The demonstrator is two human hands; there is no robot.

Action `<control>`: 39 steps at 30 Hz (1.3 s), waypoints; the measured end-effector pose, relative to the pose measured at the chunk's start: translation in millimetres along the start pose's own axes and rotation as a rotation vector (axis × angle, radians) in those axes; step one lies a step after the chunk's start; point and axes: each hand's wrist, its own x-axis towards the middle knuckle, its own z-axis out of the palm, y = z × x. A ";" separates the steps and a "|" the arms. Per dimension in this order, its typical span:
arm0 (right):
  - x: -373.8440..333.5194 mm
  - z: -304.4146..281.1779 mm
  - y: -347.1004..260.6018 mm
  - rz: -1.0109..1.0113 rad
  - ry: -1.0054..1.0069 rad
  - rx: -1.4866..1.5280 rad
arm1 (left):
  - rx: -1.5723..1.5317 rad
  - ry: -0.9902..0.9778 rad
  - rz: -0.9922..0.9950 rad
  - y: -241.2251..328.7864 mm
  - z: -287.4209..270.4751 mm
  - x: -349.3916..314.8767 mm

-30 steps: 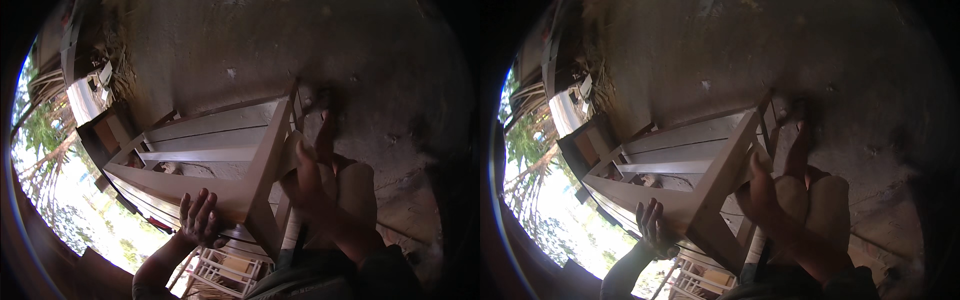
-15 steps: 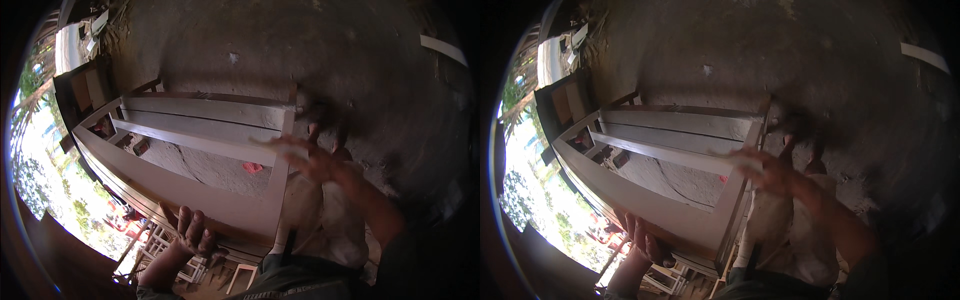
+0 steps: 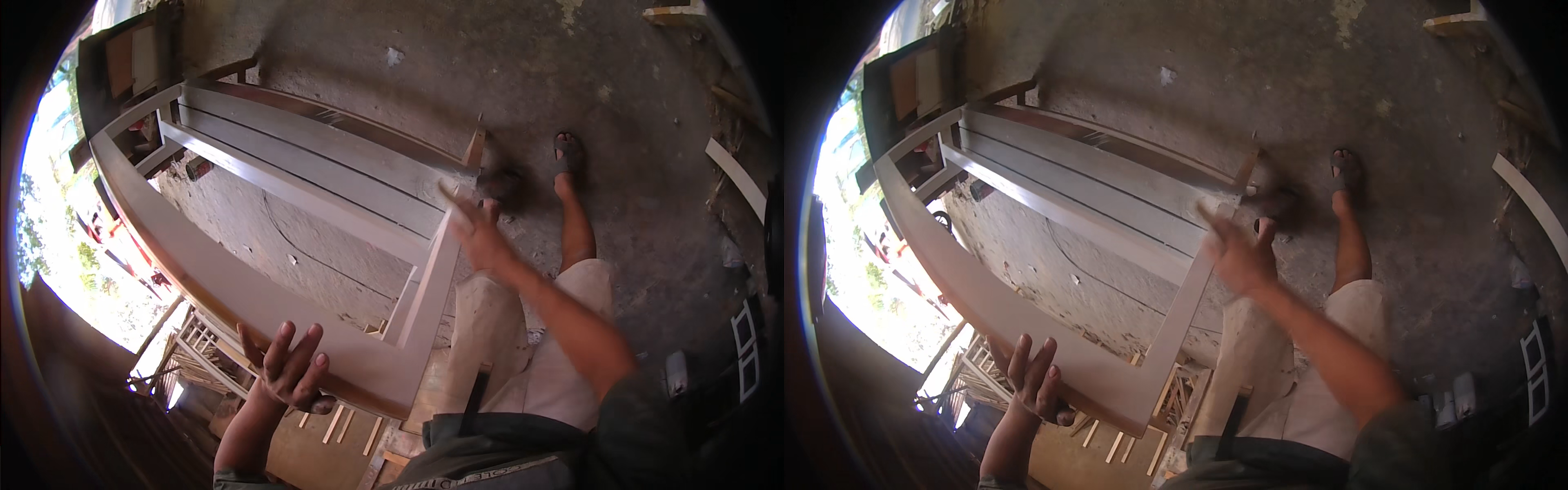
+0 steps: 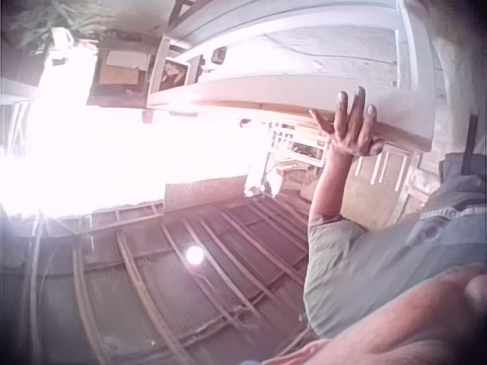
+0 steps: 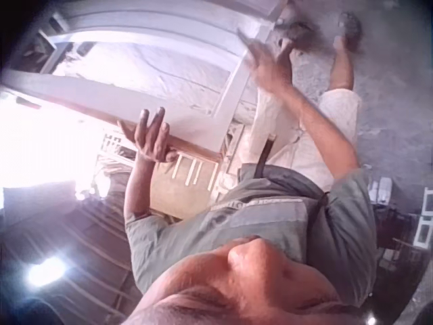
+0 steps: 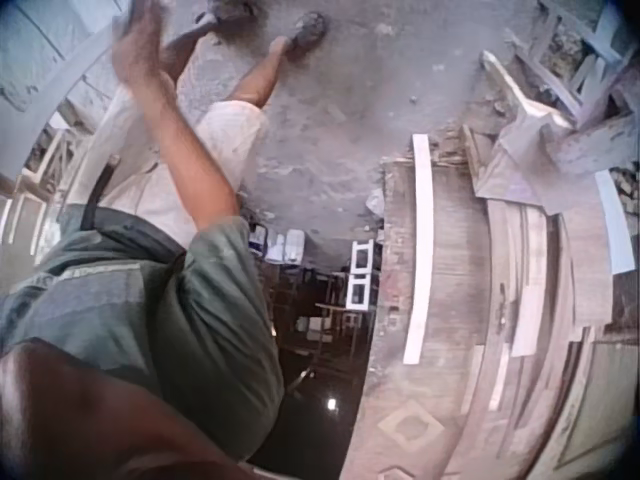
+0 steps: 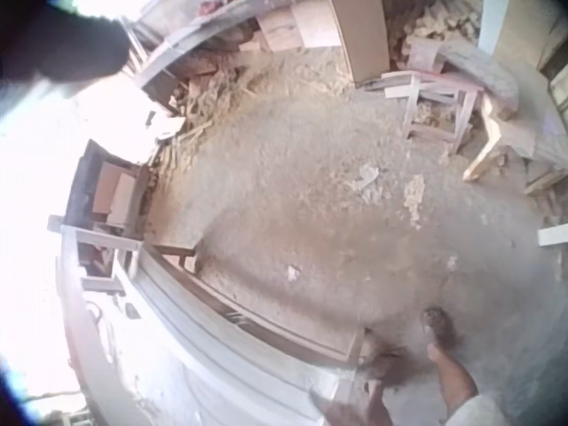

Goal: The person sands the surfaces of a wooden cabinet and its top with a piece of sandpaper by hand, and then wipes the dust off the top with a red cloth.

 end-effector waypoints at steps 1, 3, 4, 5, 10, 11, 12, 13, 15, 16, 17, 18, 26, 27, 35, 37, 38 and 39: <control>-21.2 8.6 -16.6 -0.099 -0.011 -0.032 | 0.002 0.001 0.000 -1.0 4.5 -3.3; -72.9 17.9 -49.2 -0.328 -0.086 -0.115 | 0.012 -0.010 -0.001 4.6 3.5 -7.1; -79.6 10.7 -56.4 -0.330 -0.085 -0.127 | 0.022 -0.026 0.008 4.2 2.8 -8.2; -81.9 4.8 -61.4 -0.338 -0.085 -0.141 | 0.034 -0.030 0.019 3.3 3.0 -6.0; 66.8 -8.3 47.3 0.073 -0.005 -0.215 | 0.073 -0.046 0.058 3.2 -3.4 6.4; 59.3 -8.8 32.4 0.096 -0.055 -0.231 | 0.061 -0.042 0.029 9.3 -1.3 2.1; 44.9 -12.3 -0.6 0.118 -0.088 -0.249 | 0.049 -0.026 0.014 7.9 4.1 -1.4; 15.6 -7.3 -12.1 0.027 -0.134 -0.240 | 0.039 -0.011 0.012 8.4 5.9 -1.0; -47.6 -0.7 -45.5 -0.225 -0.255 -0.190 | 0.025 0.001 0.018 1.4 5.7 3.4; -84.5 1.9 -68.0 -0.384 -0.364 -0.143 | 0.015 0.011 -0.008 1.8 4.4 2.3; -105.8 -7.1 -109.3 -0.499 -0.512 -0.114 | 0.005 0.021 -0.033 2.2 3.3 1.2; -104.6 -8.5 -109.4 -0.576 -0.542 -0.143 | -0.005 0.034 -0.064 3.4 4.7 3.5; -38.2 -20.8 -42.3 -0.302 -0.392 -0.169 | -0.028 0.034 -0.106 4.9 7.7 1.9; -81.4 -16.1 -83.1 -0.378 -0.451 -0.145 | -0.048 0.064 -0.100 3.7 6.2 0.4; 30.0 -68.6 -104.0 -0.168 -0.604 -0.502 | -0.077 0.372 -0.227 13.0 25.6 -4.7; 98.2 -79.2 -93.8 -0.269 -0.671 -0.683 | -0.064 0.454 -0.295 17.9 30.6 -0.2; 110.6 -74.8 -88.5 -0.317 -0.791 -0.790 | -0.068 0.489 -0.322 18.3 32.5 1.7; 121.7 -67.6 -78.6 -0.369 -0.907 -0.899 | -0.074 0.522 -0.348 18.8 33.4 4.8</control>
